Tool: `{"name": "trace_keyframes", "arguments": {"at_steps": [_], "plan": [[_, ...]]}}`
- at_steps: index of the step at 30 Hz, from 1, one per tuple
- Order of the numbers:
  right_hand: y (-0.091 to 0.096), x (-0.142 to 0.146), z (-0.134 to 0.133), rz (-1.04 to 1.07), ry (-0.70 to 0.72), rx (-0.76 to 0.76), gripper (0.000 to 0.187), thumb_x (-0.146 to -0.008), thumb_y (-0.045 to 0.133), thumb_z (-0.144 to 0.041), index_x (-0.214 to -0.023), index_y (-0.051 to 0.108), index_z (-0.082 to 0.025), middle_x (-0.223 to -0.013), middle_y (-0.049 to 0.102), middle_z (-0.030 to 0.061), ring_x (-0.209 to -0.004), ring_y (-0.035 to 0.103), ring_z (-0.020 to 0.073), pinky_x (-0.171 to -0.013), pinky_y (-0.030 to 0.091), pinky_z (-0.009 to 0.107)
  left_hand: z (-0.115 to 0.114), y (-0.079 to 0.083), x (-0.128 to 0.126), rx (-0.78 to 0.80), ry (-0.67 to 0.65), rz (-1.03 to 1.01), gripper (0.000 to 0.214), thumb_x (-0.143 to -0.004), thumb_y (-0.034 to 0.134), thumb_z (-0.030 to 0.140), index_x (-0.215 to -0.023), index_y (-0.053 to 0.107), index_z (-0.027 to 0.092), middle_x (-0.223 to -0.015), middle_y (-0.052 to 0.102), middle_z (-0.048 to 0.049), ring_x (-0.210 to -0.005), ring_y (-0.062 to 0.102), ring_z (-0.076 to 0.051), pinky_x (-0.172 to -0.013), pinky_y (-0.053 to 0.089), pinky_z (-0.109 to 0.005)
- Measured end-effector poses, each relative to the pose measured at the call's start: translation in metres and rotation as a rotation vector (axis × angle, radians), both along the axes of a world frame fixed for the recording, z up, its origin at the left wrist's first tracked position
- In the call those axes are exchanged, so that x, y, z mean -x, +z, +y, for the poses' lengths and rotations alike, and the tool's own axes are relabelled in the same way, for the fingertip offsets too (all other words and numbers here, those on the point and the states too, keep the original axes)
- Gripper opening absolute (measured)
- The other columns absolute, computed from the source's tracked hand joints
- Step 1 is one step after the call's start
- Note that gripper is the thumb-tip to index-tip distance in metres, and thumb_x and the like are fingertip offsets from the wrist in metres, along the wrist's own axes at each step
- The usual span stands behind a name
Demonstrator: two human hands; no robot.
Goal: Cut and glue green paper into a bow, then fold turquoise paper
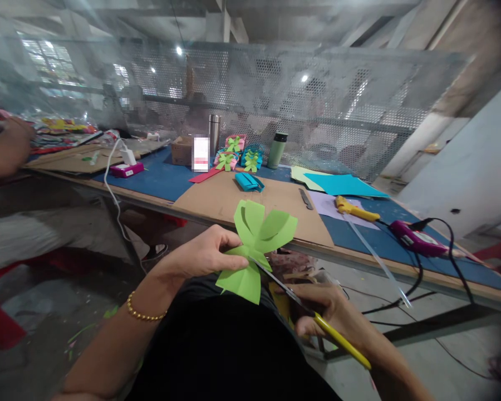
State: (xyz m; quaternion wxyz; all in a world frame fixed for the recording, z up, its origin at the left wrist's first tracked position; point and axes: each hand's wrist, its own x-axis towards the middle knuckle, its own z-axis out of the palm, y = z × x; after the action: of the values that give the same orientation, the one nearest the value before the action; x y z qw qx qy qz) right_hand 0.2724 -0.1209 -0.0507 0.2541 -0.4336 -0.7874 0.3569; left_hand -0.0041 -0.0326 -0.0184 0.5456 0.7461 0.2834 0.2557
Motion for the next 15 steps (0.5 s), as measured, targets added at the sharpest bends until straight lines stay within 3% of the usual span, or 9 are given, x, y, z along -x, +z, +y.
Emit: {"name": "trace_keyframes", "arguments": {"at_steps": [15], "plan": [[0.0056,-0.0001,-0.0008,-0.006,0.027,0.019,0.057,-0.075,0.066,-0.073,-0.075,0.069,-0.016,-0.07,0.052,-0.0006,-0.068,0.045,0.0165,-0.06,0.037,0.027,0.0009,0.0052,0.0011,-0.01,-0.054,0.064,0.029,-0.075,0.069,0.035,-0.06,0.054,0.015,-0.058,0.04,0.0036,-0.055,0.033,-0.008,-0.05,0.025,-0.022]]}}
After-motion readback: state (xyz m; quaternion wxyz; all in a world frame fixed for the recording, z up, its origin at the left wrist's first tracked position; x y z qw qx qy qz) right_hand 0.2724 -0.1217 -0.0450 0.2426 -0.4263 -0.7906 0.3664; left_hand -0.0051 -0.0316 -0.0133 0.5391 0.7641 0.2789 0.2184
